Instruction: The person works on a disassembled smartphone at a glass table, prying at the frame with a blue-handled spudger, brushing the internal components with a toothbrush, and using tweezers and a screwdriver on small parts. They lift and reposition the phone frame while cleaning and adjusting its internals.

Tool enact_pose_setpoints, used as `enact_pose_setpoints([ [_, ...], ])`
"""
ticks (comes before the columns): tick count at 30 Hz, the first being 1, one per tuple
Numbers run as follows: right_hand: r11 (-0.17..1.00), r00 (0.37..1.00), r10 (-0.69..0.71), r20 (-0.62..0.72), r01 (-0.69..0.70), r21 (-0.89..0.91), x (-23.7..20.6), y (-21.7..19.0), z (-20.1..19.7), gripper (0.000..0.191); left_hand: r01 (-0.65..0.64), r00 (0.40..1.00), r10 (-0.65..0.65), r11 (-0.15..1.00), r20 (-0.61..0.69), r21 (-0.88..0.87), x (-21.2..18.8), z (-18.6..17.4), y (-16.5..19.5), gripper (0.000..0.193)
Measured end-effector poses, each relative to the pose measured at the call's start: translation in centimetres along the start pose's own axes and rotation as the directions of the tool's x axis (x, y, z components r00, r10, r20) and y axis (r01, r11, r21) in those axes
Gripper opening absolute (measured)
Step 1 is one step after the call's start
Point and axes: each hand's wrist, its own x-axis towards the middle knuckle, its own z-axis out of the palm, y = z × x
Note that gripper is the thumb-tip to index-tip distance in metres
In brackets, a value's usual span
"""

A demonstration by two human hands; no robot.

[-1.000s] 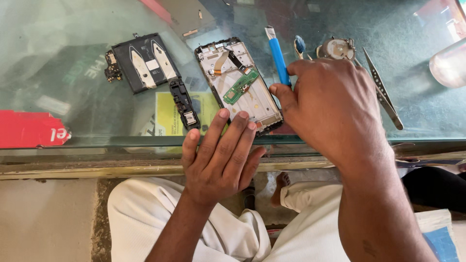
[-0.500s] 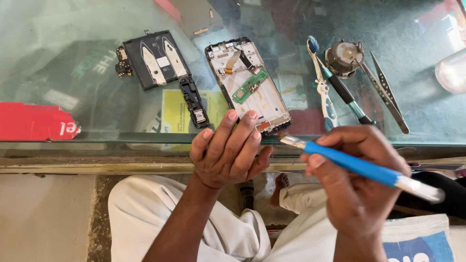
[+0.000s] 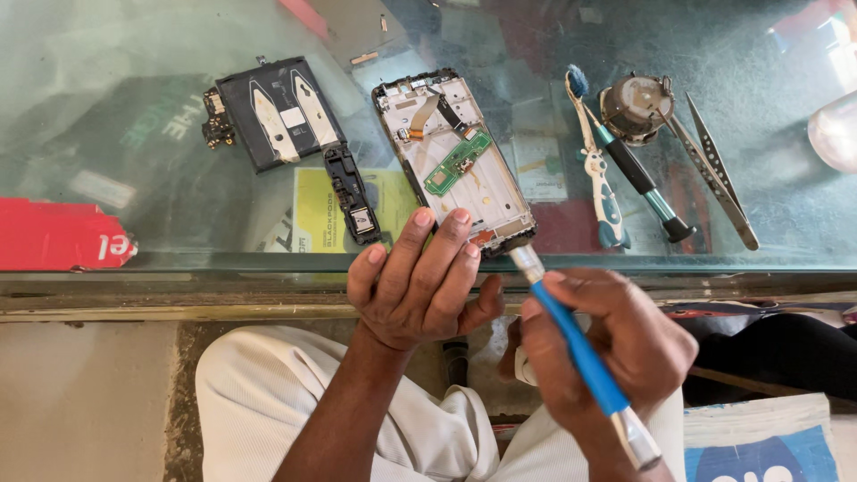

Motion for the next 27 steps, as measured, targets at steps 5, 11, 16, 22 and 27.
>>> enact_pose_setpoints([
  [5, 0.991, 0.993, 0.113, 0.019, -0.114, 0.063, -0.5, -0.2, 0.0, 0.012, 0.005, 1.0, -0.005, 1.0, 0.017, -0.018, -0.2, -0.1, 0.0, 0.034],
  [11, 0.983, 0.982, -0.184, 0.033, 0.183, 0.009, -1.0, 0.1, 0.5, 0.016, 0.015, 1.0, -0.015, 0.999, 0.009, -0.038, -0.1, 0.0, 0.0, 0.035],
  [16, 0.991, 0.993, -0.111, 0.036, 0.108, 0.077, -1.5, 0.5, 0.7, 0.015, 0.005, 1.0, -0.005, 1.0, -0.007, -0.022, -0.1, 0.1, -0.1, 0.036],
  [22, 0.995, 0.996, -0.08, 0.026, 0.078, 0.067, -1.1, 1.1, 0.1, 0.016, 0.009, 1.0, -0.01, 0.999, -0.016, -0.032, -0.1, 0.3, 0.0, 0.037],
  [27, 0.999, 0.999, -0.037, -0.025, 0.038, 0.018, -1.0, 0.3, 0.7, 0.016, 0.02, 0.999, -0.022, 0.998, -0.031, -0.051, -0.2, 0.5, 0.2, 0.037],
])
